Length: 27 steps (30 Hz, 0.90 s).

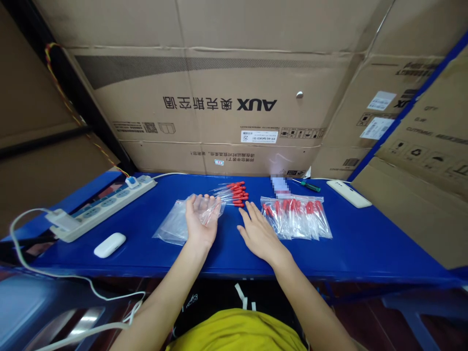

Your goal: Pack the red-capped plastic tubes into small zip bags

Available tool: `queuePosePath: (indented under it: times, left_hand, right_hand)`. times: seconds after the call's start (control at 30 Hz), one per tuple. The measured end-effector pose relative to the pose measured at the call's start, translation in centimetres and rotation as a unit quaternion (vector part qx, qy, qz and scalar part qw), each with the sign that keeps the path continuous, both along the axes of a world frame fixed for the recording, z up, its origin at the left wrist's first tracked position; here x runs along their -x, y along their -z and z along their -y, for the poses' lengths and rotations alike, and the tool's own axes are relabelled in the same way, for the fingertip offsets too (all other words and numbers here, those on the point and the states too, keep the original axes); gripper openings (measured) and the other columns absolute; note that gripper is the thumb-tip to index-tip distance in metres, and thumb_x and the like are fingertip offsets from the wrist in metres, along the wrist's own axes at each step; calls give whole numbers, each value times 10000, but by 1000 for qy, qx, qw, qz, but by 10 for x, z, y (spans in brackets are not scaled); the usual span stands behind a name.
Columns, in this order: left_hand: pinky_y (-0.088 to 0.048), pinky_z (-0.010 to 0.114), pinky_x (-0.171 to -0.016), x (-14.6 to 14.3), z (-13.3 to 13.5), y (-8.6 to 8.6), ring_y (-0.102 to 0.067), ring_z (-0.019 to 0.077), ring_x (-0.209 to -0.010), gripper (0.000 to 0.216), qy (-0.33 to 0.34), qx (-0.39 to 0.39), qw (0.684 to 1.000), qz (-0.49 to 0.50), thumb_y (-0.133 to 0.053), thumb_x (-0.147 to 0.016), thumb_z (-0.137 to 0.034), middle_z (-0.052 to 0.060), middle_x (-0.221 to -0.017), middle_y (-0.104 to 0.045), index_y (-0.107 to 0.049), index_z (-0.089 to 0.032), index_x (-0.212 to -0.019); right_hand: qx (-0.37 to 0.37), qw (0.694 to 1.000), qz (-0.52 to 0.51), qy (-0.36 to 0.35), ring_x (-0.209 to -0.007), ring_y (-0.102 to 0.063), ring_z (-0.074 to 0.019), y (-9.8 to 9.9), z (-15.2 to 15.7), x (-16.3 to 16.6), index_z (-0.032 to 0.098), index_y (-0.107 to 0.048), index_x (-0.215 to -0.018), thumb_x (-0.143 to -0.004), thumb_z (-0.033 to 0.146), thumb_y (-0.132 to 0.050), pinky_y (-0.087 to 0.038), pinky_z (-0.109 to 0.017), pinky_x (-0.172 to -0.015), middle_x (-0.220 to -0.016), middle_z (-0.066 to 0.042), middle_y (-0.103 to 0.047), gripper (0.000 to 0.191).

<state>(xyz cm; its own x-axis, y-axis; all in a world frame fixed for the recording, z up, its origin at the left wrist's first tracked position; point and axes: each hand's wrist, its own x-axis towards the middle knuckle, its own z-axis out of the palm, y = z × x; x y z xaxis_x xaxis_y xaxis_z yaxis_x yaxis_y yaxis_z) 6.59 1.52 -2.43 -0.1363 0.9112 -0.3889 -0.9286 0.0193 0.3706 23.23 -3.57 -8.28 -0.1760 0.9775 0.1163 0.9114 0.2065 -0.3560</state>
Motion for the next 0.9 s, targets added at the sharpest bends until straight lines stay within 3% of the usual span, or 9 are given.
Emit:
queuePosePath:
  times: [0.43, 0.73, 0.9]
  left_hand:
    - [-656, 332, -880, -1, -1, 11, -702, 134, -757, 98, 11, -7, 1000, -3, -619, -1024, -271, -4, -833, -671, -595, -189, -977]
    - [-656, 334, -877, -2, -1, 12, -702, 142, -766, 92, 10, -11, 1000, -7, -646, -992, -274, -1, -836, -665, -591, -200, -991]
    - [-655, 328, -869, -2, -1, 9, -698, 133, -747, 96, 2, -6, 1000, -5, -615, -1019, -274, -7, -829, -664, -585, -193, -976]
  right_hand:
    - [20, 1000, 19, -5, -1720, -179, -377, -9, 6, 6, 114, -435, -1689, -1114, 280, -405, -198, -617, -1381, -1845, -148, -219, 599]
    - [29, 999, 19, 9, -1697, -228, -409, -8, 2, 9, 165, -387, -1723, -1157, 430, -387, -217, -658, -1349, -1842, -117, -258, 625]
    - [-28, 999, 25, 7, -1571, -403, -408, -13, 1, 9, 156, -466, -1655, -1127, 361, -487, -316, -639, -1292, -1729, -163, -469, 567]
